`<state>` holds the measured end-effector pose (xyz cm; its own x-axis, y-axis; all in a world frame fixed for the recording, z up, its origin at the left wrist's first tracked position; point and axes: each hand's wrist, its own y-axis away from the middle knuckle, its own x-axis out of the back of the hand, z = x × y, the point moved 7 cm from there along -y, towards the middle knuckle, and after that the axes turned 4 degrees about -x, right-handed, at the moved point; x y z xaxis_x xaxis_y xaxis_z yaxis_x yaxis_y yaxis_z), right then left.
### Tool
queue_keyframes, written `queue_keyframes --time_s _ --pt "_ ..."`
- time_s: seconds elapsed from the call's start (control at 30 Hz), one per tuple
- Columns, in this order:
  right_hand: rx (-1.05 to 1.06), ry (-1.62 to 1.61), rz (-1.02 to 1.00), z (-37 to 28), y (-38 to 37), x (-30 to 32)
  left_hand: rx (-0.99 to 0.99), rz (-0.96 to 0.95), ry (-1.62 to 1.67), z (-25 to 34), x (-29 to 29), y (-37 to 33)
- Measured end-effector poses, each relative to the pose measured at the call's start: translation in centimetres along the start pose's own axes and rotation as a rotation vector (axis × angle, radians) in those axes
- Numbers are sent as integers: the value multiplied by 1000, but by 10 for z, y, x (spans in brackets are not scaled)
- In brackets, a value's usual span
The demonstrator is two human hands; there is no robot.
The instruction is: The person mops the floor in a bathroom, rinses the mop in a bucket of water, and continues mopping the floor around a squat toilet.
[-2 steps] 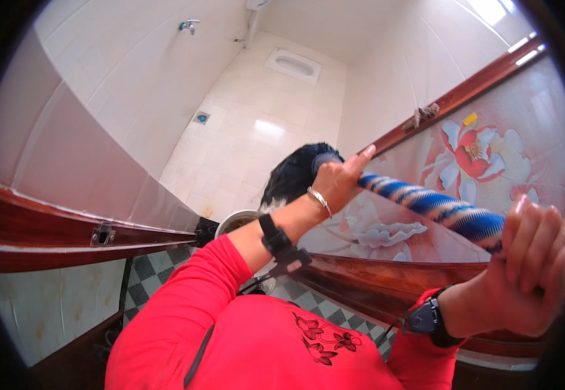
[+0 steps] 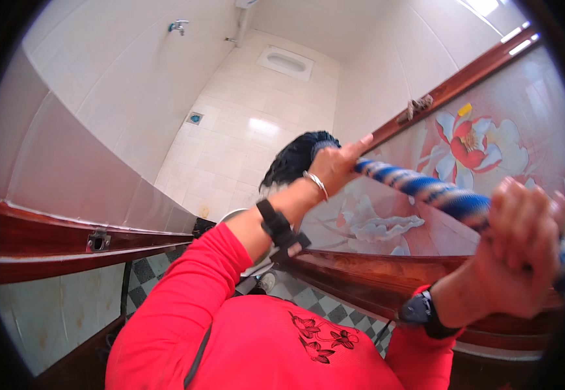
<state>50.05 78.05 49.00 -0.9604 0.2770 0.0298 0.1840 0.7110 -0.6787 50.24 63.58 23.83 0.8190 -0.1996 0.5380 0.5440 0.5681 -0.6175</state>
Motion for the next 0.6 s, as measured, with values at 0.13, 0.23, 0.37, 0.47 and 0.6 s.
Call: queue_keyframes --time_s 0.13,0.23,0.37,0.47,0.6 --pt "-93 -98 45 90 7 12 64 -323 208 -71 -21 -10" --pt "-181 28 220 186 63 40 278 -321 473 -144 5 16" --pt "-490 383 248 339 198 70 582 -278 180 -240 34 174" --pt "-463 457 211 405 269 49 906 -397 64 -275 40 355" --pt "-639 538 199 427 271 43 1488 -467 278 -241 46 538"
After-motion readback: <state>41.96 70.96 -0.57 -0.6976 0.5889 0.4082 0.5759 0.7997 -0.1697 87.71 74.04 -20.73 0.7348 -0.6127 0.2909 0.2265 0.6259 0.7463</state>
